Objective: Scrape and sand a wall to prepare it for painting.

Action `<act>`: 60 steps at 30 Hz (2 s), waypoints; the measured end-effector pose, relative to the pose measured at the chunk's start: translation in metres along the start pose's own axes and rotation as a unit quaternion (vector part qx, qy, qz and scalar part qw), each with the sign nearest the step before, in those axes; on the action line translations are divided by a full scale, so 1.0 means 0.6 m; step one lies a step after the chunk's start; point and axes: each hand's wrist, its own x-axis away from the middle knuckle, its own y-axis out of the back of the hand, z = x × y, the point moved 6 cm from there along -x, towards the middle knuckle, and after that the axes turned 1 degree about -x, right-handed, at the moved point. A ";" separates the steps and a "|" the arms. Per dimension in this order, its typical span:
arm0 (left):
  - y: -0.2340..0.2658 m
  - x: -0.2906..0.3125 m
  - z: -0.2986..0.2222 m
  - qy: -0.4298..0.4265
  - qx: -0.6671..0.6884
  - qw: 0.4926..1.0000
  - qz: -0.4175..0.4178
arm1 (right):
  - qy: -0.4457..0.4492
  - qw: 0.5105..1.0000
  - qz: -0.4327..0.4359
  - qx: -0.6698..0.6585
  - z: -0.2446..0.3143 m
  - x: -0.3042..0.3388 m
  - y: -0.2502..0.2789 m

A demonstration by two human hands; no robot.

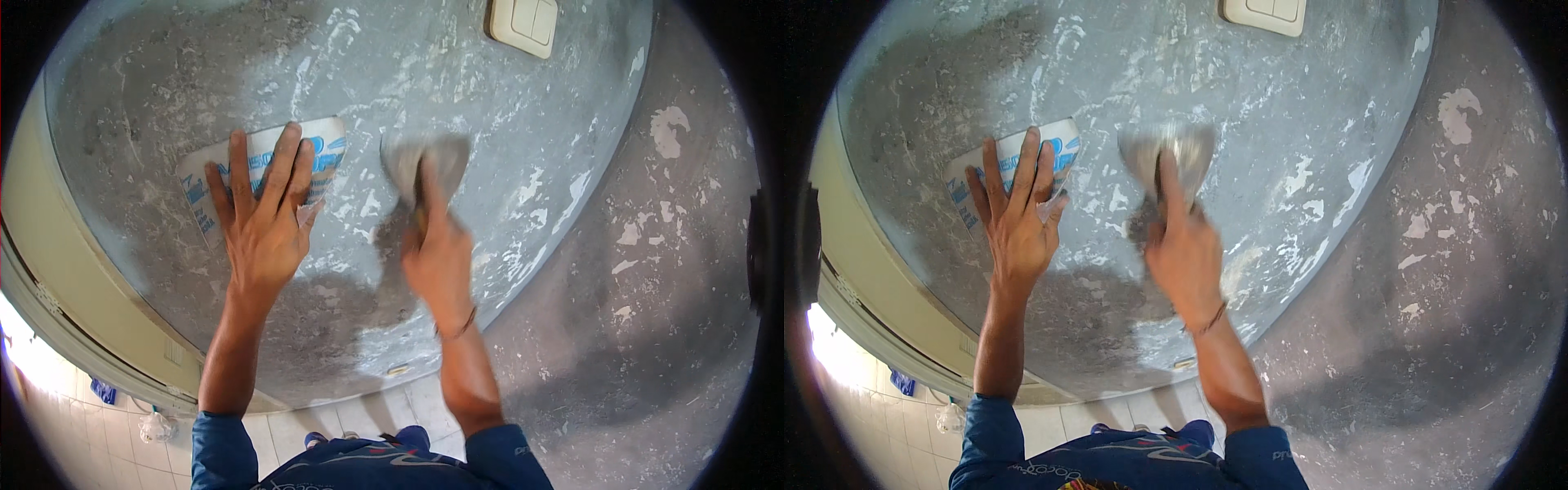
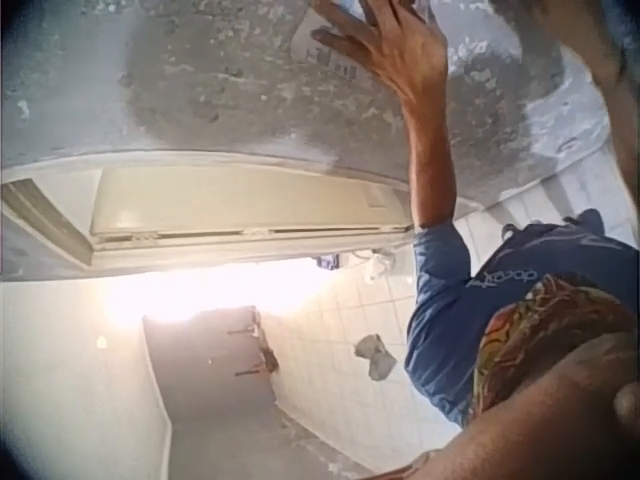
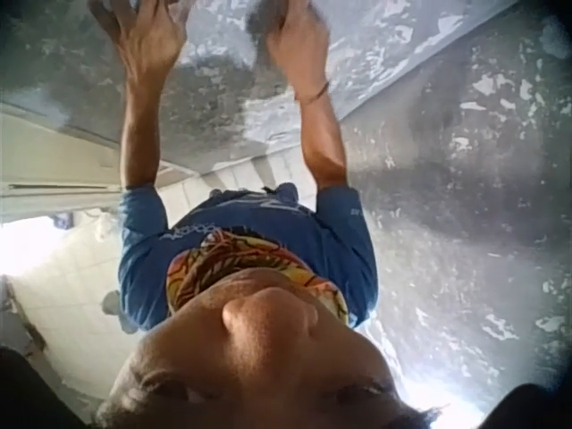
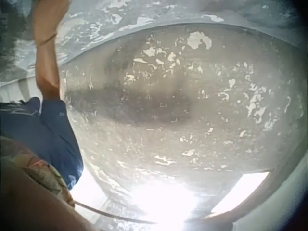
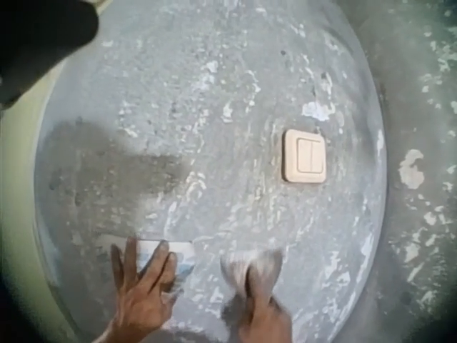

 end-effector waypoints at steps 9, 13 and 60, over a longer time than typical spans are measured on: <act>0.016 0.004 0.018 -0.022 -0.006 0.999 -0.023 | 0.000 1.000 -0.022 -0.011 0.040 -0.023 -0.010; 0.010 0.010 0.021 -0.034 -0.010 0.999 -0.031 | 0.009 1.000 -0.005 -0.023 0.034 0.039 -0.037; -0.015 0.016 -0.017 -0.009 0.069 0.997 -0.031 | -0.105 0.994 -0.010 0.007 -0.031 0.093 -0.013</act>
